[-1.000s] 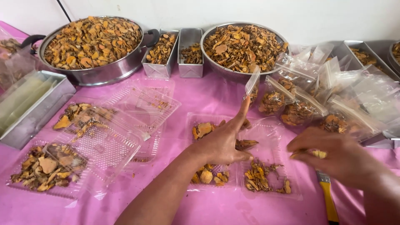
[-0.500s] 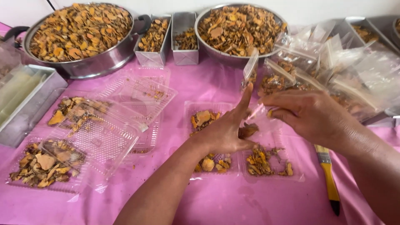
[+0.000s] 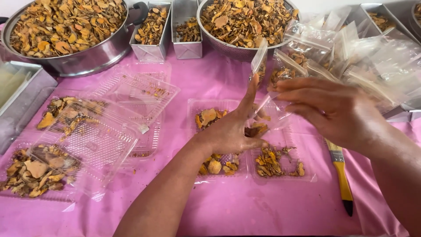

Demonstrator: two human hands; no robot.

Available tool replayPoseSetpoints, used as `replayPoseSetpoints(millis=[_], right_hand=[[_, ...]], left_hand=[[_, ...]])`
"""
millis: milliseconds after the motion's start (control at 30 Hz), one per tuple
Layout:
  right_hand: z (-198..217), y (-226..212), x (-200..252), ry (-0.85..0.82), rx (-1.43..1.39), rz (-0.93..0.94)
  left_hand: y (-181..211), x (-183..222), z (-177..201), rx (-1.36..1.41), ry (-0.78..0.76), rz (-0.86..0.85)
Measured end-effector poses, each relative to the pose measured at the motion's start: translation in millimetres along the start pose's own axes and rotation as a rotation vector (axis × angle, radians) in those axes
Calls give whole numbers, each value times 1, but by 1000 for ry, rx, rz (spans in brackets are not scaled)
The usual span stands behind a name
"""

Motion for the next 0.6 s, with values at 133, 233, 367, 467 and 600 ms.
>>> replayPoseSetpoints(millis=[133,233,367,467,600], right_hand=[[14,21,32,258,-96,-77],[8,35,53,126,8,-377],[-71,44,89,-593,-31,-582],[-103,16,95,-694,-115,-390],[-137,2,105,-592,-185,-154]], left_hand=[[-4,2,4,16,14,-28],[6,2,10,33,41,19],[9,3,12,-1,53,66],[8,5,12,-23,53,59],[14,6,13,-16,31,-34]])
Point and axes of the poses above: each hand's wrist, its own x-axis away from the middle knuckle, its own z-axis out of the back of the hand, y = z × x, the point moved 5 cm from there along -x, towards the middle knuckle, and after that the axes turned 10 degrees about x, right-handed, at the moved point
